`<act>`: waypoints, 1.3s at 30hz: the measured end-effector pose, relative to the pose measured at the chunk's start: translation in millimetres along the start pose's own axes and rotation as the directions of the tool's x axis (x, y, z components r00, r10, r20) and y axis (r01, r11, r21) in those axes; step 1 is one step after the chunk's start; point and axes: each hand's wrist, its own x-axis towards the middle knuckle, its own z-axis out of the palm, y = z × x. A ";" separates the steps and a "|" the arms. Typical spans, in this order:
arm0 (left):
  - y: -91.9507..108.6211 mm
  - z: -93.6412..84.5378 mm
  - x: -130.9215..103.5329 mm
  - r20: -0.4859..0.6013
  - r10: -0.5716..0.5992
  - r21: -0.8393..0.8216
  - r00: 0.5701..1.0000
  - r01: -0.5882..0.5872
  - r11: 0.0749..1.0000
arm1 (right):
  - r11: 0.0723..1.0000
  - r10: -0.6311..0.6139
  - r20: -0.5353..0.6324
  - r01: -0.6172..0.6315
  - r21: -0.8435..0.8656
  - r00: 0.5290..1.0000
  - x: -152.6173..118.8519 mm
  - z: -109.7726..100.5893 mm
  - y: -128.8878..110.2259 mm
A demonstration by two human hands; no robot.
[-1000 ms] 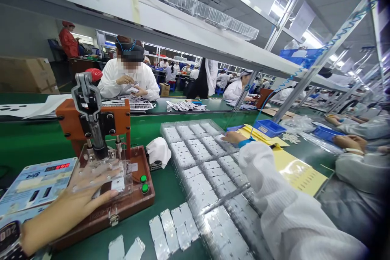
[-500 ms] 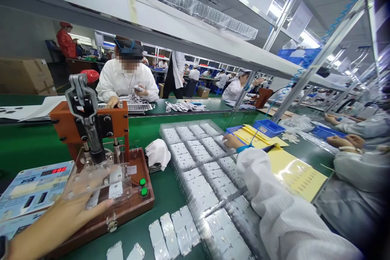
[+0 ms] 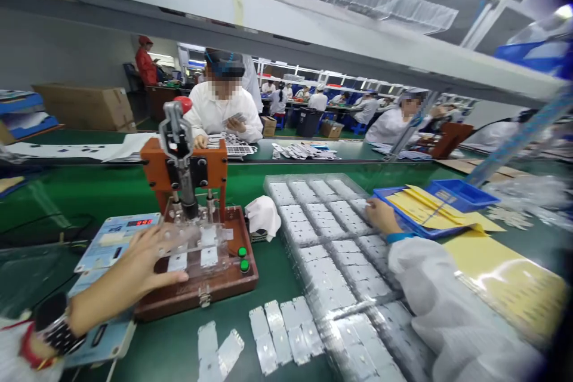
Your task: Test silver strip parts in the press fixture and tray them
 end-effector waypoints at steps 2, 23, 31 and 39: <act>0.4 -4.0 -1.2 0.081 -0.035 -0.010 0.996 0.036 0.999 | 0.994 -0.043 -0.091 0.051 0.097 0.995 -1.7 0.4 -2.0; 1.8 1.8 -7.2 0.077 -0.035 -0.146 0.996 0.046 0.988 | 0.416 -0.632 -0.408 0.733 0.538 0.659 -81.1 -97.1 -324.4; 4.7 -1.0 -11.3 0.163 -0.049 -0.267 0.985 0.092 0.959 | 0.272 -0.680 0.069 0.163 0.948 0.730 -70.0 -108.5 -467.2; 4.8 -7.3 -10.0 0.165 0.020 -0.206 0.986 0.014 0.978 | 0.239 -0.638 0.303 -0.191 0.952 0.708 -81.5 -123.3 -495.5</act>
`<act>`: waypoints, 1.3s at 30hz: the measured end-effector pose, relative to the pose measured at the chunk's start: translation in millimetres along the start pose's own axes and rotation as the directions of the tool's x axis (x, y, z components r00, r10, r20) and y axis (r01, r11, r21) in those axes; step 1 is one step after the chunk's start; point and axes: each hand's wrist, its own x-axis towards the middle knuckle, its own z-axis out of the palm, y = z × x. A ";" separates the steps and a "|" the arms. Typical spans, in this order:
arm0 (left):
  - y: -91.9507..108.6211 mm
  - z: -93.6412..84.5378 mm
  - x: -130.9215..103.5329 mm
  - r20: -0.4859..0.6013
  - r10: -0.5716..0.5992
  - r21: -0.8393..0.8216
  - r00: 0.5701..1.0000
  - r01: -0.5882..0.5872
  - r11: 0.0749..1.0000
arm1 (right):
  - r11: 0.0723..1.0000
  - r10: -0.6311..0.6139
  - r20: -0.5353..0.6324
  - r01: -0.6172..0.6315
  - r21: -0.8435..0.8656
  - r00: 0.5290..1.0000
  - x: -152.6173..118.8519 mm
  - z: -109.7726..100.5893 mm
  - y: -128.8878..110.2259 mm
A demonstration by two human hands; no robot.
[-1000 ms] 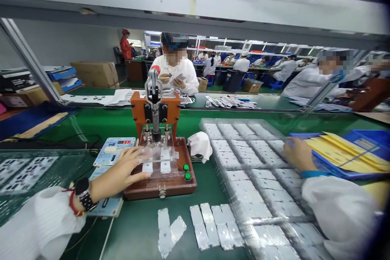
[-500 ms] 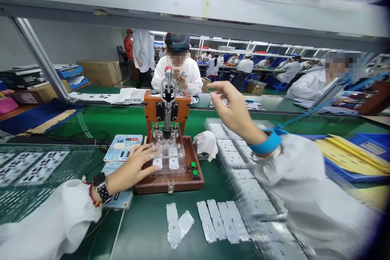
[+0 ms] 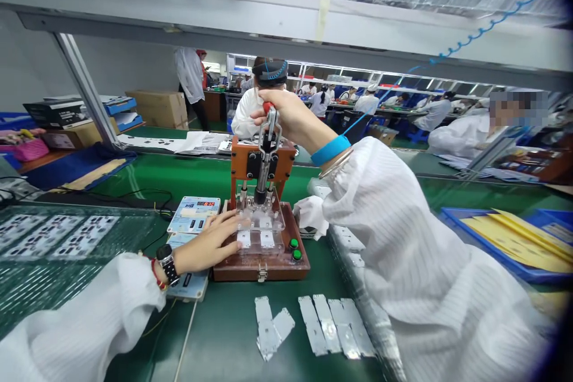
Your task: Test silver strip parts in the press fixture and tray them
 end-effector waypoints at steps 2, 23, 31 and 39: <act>-2.5 2.7 -3.7 -0.045 0.009 -0.014 0.999 -0.009 1.000 | 0.992 -0.123 -0.008 0.123 -0.017 0.992 -4.3 -2.9 -3.8; -68.3 -17.5 -44.1 0.208 -0.215 0.279 0.954 0.153 0.948 | 0.270 -0.872 0.250 0.841 -0.470 0.420 -127.4 12.5 71.7; -67.8 -8.8 -62.3 0.194 -0.147 0.251 0.970 0.096 0.963 | 0.342 -0.857 0.215 0.828 -0.444 0.469 -134.8 15.9 72.0; -89.5 -23.1 -70.7 0.091 -0.157 0.166 0.983 0.141 0.976 | 0.273 -0.868 0.257 0.841 -0.467 0.425 -132.3 13.1 70.8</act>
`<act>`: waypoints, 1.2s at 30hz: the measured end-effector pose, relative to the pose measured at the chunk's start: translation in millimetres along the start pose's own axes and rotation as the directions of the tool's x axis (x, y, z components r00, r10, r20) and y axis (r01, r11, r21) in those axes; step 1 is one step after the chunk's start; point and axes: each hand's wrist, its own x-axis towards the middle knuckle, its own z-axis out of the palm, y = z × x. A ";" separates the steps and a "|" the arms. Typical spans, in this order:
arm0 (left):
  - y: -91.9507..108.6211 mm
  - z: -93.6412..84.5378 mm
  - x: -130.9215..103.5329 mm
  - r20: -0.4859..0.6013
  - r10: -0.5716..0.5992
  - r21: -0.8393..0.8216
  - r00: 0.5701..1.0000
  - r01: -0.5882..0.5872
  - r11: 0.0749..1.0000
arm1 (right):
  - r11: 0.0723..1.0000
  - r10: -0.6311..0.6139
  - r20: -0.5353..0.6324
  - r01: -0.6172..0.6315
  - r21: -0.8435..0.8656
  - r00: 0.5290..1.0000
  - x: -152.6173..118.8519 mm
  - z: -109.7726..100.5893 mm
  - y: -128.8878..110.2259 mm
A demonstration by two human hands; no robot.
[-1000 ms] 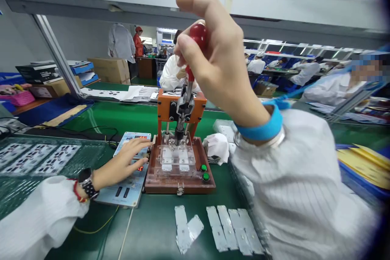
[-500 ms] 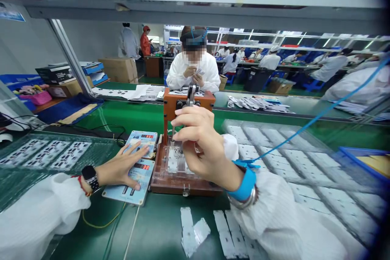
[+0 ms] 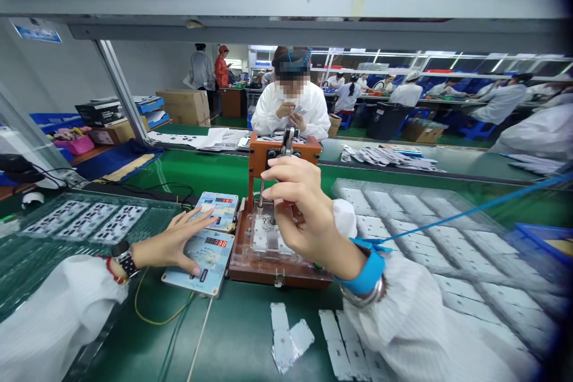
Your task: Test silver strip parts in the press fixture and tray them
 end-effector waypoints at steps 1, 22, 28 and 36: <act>-2.5 -1.3 -1.1 0.012 -0.011 -0.006 1.000 0.012 1.000 | 1.000 -0.004 -0.003 0.004 -0.007 1.000 -0.1 0.3 0.5; 16.1 -2.3 -8.7 0.128 -0.052 -0.070 0.990 0.061 0.996 | 0.997 -0.061 -0.256 0.048 -0.056 0.965 -3.3 25.3 11.4; -42.7 -21.2 -17.9 -0.278 -0.278 -0.007 0.920 0.287 0.958 | 0.994 -0.086 -0.219 0.069 -0.084 0.972 -2.5 22.9 11.9; -166.3 -36.7 -45.1 -0.297 -0.630 0.028 0.717 0.666 0.745 | 0.991 -0.116 -0.265 0.092 -0.100 0.957 -1.1 26.2 12.0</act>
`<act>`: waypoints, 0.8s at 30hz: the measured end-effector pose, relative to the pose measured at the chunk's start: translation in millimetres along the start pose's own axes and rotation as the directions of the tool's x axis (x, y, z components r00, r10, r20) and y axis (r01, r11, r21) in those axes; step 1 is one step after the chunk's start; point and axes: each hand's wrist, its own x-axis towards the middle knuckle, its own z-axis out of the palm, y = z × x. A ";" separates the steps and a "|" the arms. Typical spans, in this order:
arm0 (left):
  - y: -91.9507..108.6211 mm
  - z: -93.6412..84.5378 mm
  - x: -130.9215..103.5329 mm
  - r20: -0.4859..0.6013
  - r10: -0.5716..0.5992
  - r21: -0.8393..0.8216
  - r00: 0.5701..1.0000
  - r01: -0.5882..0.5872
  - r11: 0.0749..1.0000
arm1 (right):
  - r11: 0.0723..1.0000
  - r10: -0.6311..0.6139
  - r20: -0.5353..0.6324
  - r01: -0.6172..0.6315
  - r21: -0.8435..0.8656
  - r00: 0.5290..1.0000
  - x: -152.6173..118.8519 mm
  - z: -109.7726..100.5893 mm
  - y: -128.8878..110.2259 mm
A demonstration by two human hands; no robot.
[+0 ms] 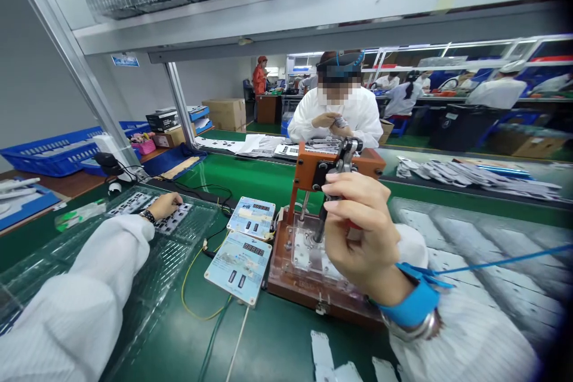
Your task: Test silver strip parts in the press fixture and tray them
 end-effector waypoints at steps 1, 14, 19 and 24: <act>-5.3 3.7 2.0 0.016 0.008 0.005 1.000 -0.009 1.000 | 1.000 -0.001 0.003 0.001 0.002 1.000 -0.3 -0.1 0.4; -29.4 17.3 14.6 0.042 0.130 0.030 0.991 -0.132 0.991 | 1.000 0.007 -0.006 -0.007 0.015 1.000 -1.2 0.4 -0.1; -30.2 19.8 13.7 0.036 0.150 0.042 0.988 -0.152 0.988 | 1.000 0.006 -0.010 -0.006 0.009 1.000 -1.1 0.1 -0.2; -30.8 18.6 16.2 0.045 0.169 0.050 0.985 -0.171 0.984 | 1.000 0.006 0.001 -0.006 -0.002 1.000 -0.4 -0.6 -0.4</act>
